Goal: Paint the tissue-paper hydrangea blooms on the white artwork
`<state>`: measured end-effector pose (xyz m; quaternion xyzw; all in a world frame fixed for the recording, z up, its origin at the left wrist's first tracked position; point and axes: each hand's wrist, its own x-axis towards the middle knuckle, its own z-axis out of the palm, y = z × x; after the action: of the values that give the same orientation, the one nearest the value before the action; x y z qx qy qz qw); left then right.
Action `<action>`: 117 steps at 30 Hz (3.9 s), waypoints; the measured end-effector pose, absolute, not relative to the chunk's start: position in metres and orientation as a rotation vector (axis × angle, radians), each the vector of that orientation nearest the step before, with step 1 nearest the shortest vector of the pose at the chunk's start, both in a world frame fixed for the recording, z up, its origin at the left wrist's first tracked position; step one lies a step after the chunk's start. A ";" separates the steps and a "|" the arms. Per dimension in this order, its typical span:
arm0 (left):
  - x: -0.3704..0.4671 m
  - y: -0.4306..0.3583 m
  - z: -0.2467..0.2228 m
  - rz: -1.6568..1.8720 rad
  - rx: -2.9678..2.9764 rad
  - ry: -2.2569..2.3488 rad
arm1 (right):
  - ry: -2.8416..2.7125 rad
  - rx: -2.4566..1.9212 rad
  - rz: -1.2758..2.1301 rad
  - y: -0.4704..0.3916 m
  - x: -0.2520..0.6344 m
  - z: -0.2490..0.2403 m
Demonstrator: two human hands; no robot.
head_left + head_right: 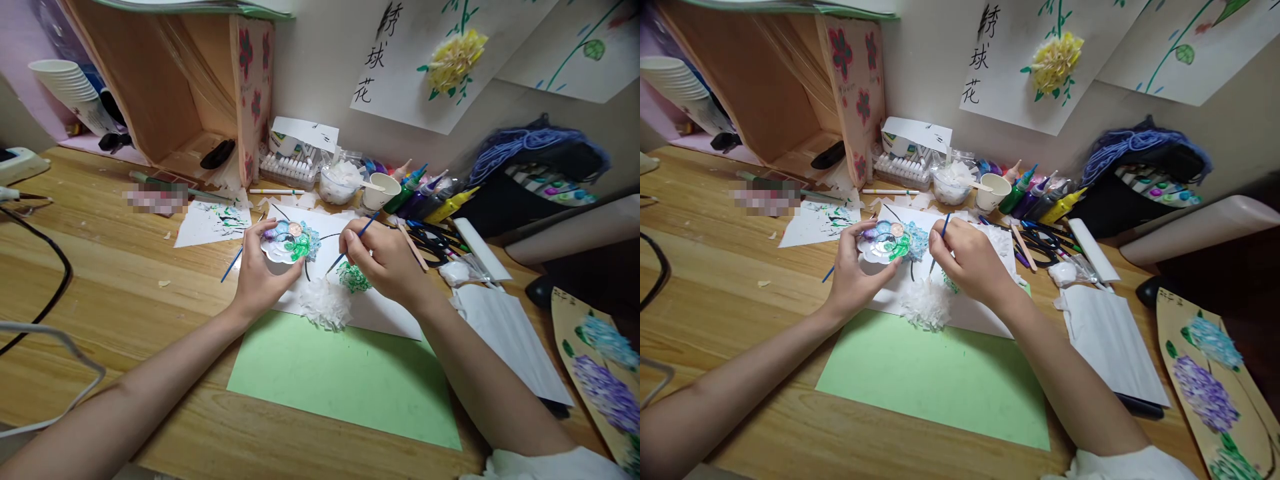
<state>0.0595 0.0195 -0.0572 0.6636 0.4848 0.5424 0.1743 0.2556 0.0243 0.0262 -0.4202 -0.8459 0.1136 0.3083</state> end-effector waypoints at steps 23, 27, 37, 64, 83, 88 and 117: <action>0.060 0.019 -0.057 1.545 1.903 1.366 | -2.305 -1.069 0.284 0.022 0.253 0.026; 0.060 0.019 -0.057 1.553 1.906 1.360 | -2.319 -1.080 0.266 0.024 0.255 0.025; 0.060 0.019 -0.056 1.554 1.908 1.351 | -2.284 -1.073 0.304 0.024 0.256 0.028; 0.061 0.015 -0.055 1.503 2.047 1.184 | -1.878 -1.007 0.322 0.020 0.259 0.028; 0.060 0.018 -0.058 1.572 1.973 1.374 | -2.151 -1.059 0.563 0.017 0.255 0.029; 0.061 0.019 -0.058 1.569 1.964 1.374 | -2.192 -1.064 0.577 0.018 0.253 0.026; 0.061 0.019 -0.058 1.575 1.953 1.355 | -2.273 -1.095 0.478 0.022 0.254 0.026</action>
<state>0.0608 0.0186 -0.0577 0.6778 0.4701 0.5465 0.1444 0.2543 0.0215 0.0264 -0.4091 -0.8490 0.1784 0.2827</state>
